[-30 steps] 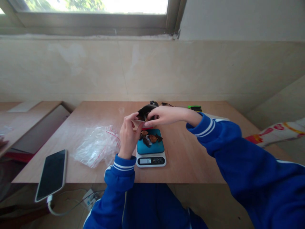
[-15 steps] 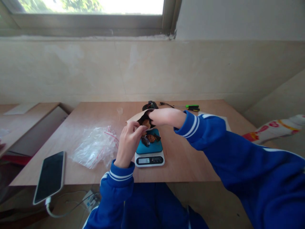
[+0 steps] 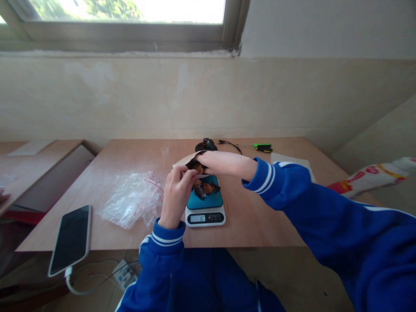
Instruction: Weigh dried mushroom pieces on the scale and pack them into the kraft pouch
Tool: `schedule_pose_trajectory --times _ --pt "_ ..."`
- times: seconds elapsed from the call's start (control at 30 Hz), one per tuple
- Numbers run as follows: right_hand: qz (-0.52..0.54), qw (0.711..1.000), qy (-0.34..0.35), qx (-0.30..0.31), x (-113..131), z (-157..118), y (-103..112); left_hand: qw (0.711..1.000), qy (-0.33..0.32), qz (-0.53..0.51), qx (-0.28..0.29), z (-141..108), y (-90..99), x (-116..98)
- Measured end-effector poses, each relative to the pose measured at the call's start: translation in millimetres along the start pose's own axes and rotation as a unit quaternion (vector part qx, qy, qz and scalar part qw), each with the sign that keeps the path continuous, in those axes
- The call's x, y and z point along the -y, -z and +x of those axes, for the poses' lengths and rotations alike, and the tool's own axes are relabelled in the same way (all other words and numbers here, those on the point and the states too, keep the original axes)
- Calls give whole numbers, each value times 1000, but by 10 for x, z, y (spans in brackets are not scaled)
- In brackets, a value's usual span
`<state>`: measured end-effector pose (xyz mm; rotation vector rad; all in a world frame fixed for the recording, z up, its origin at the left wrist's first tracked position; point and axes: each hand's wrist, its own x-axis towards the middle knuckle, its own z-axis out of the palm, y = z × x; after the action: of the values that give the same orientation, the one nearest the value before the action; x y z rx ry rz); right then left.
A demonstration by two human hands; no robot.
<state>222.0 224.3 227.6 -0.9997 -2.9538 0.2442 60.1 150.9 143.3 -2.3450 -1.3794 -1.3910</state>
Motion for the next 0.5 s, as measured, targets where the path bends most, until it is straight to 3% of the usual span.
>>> schedule_pose_trajectory --times 0.23,0.33,0.43,0.5 --pt "-43 996 -54 -61 151 -223 163 997 57 -25 -49 29 -23 50" --pt "-26 986 -90 -141 132 -443 217 996 67 -17 -60 81 -22 112" --pt "73 952 -178 -240 83 -752 162 996 70 -6 -60 146 -3 171" --pt "192 934 -214 -213 69 -914 4 995 73 15 -60 190 10 198"
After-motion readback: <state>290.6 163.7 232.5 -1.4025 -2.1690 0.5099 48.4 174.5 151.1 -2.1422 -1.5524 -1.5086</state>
